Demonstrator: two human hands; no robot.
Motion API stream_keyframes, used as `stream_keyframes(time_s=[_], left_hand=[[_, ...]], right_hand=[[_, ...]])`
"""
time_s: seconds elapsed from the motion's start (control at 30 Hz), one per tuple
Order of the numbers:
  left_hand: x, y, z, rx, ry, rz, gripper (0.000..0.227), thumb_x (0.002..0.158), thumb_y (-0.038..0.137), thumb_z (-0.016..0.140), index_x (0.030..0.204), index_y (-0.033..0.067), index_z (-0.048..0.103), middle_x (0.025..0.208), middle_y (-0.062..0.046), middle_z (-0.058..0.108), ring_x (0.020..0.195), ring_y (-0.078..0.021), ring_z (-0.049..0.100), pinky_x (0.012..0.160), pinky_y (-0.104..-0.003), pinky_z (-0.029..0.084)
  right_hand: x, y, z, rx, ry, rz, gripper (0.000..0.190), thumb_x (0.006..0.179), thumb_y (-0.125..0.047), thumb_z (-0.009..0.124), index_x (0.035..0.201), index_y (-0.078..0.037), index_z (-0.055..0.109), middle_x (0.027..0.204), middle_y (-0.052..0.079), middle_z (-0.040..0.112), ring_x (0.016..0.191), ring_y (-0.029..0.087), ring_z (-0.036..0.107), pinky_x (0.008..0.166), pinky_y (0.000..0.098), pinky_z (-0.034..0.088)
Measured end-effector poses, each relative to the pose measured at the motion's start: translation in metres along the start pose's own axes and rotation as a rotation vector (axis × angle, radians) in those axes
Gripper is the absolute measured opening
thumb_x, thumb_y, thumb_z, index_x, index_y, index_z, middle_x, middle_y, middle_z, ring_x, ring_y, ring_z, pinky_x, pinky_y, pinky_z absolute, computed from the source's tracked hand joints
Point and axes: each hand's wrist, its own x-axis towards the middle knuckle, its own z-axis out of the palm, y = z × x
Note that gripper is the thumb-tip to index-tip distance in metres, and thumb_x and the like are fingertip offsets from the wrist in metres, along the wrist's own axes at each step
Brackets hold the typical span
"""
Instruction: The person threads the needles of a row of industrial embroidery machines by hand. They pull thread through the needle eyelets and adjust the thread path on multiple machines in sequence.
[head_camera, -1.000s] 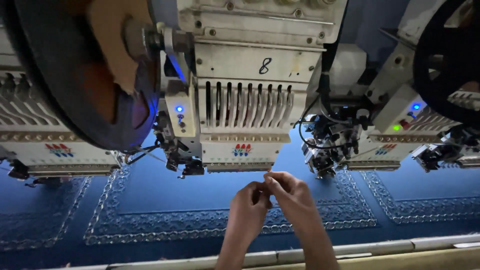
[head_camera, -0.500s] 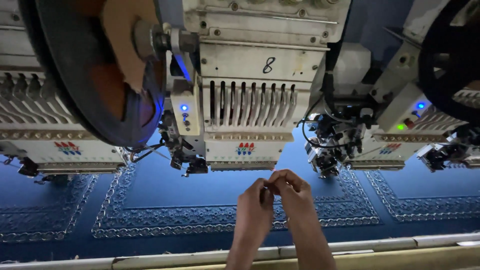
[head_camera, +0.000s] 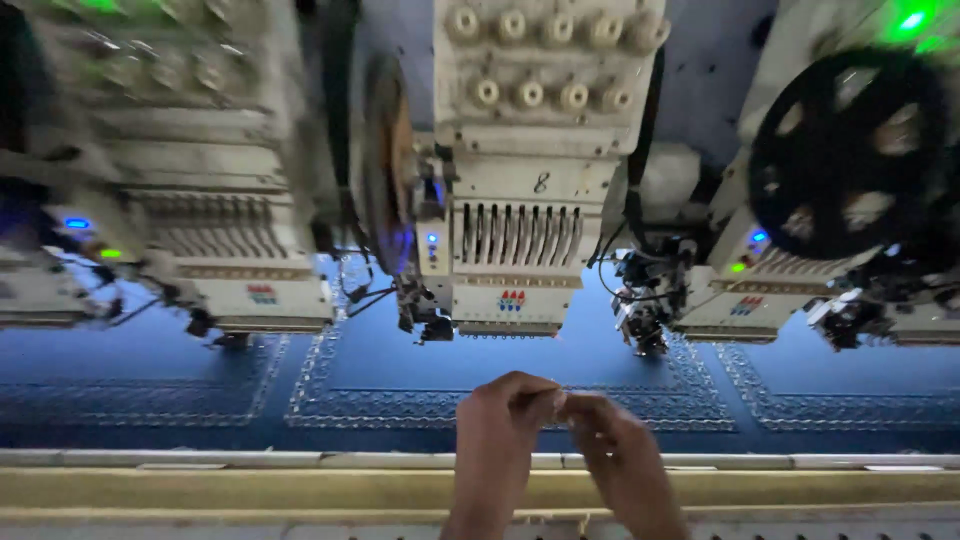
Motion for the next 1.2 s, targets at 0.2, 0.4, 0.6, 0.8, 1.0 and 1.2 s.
stream_keyframes(time_s=[0.2, 0.4, 0.6, 0.8, 1.0, 1.2], left_hand=[[-0.101, 0.094, -0.058, 0.057, -0.014, 0.008, 0.015, 0.087, 0.029, 0.077, 0.093, 0.0148, 0.080, 0.090, 0.002, 0.084, 0.087, -0.0131, 0.080, 0.083, -0.028, 0.064], [-0.203, 0.142, -0.125, 0.127, 0.091, 0.034, 0.013, 0.090, 0.028, 0.080, 0.087, 0.0167, 0.074, 0.081, 0.003, 0.079, 0.077, -0.0101, 0.075, 0.073, -0.028, 0.055], [-0.331, 0.173, -0.203, 0.151, 0.187, 0.117, 0.014, 0.088, 0.024, 0.079, 0.082, 0.0125, 0.073, 0.071, 0.000, 0.074, 0.068, -0.0114, 0.062, 0.067, -0.033, 0.046], [-0.474, 0.172, -0.269, 0.264, 0.199, 0.108, 0.015, 0.086, 0.016, 0.062, 0.076, 0.0145, 0.073, 0.067, 0.003, 0.070, 0.065, -0.0148, 0.056, 0.068, -0.031, 0.046], [-0.578, 0.123, -0.311, 0.421, 0.232, 0.151, 0.026, 0.096, 0.015, 0.054, 0.104, 0.0194, 0.079, 0.089, 0.005, 0.083, 0.084, -0.0174, 0.077, 0.075, -0.034, 0.056], [-0.665, 0.089, -0.332, 0.618, 0.200, -0.068, 0.015, 0.089, 0.031, 0.066, 0.094, 0.0361, 0.079, 0.089, 0.006, 0.079, 0.090, -0.0289, 0.071, 0.081, -0.042, 0.052]], right_hand=[[-0.056, -0.095, -0.018, -0.082, 0.017, 0.120, 0.022, 0.097, -0.015, 0.058, 0.110, -0.020, 0.075, 0.111, -0.007, 0.085, 0.103, 0.012, 0.080, 0.085, 0.0321, 0.060], [-0.104, -0.228, -0.033, -0.057, -0.057, 0.056, 0.027, 0.094, -0.015, 0.061, 0.115, -0.021, 0.078, 0.109, -0.006, 0.086, 0.100, 0.011, 0.081, 0.088, 0.0327, 0.059], [-0.197, -0.359, -0.021, -0.115, -0.100, 0.010, 0.027, 0.097, -0.030, 0.060, 0.117, -0.019, 0.075, 0.117, -0.003, 0.082, 0.113, 0.016, 0.077, 0.090, 0.0386, 0.058], [-0.319, -0.468, 0.008, -0.110, -0.126, 0.117, 0.030, 0.096, -0.027, 0.059, 0.120, -0.021, 0.076, 0.122, -0.010, 0.081, 0.114, 0.011, 0.074, 0.096, 0.0355, 0.054], [-0.420, -0.514, 0.048, -0.095, -0.165, 0.070, 0.030, 0.095, -0.028, 0.059, 0.120, -0.025, 0.075, 0.122, -0.011, 0.081, 0.113, 0.010, 0.073, 0.098, 0.0347, 0.055], [-0.486, -0.552, 0.073, -0.118, -0.162, -0.068, 0.030, 0.092, -0.025, 0.061, 0.118, -0.026, 0.075, 0.123, -0.014, 0.080, 0.110, 0.009, 0.072, 0.096, 0.0336, 0.055]])
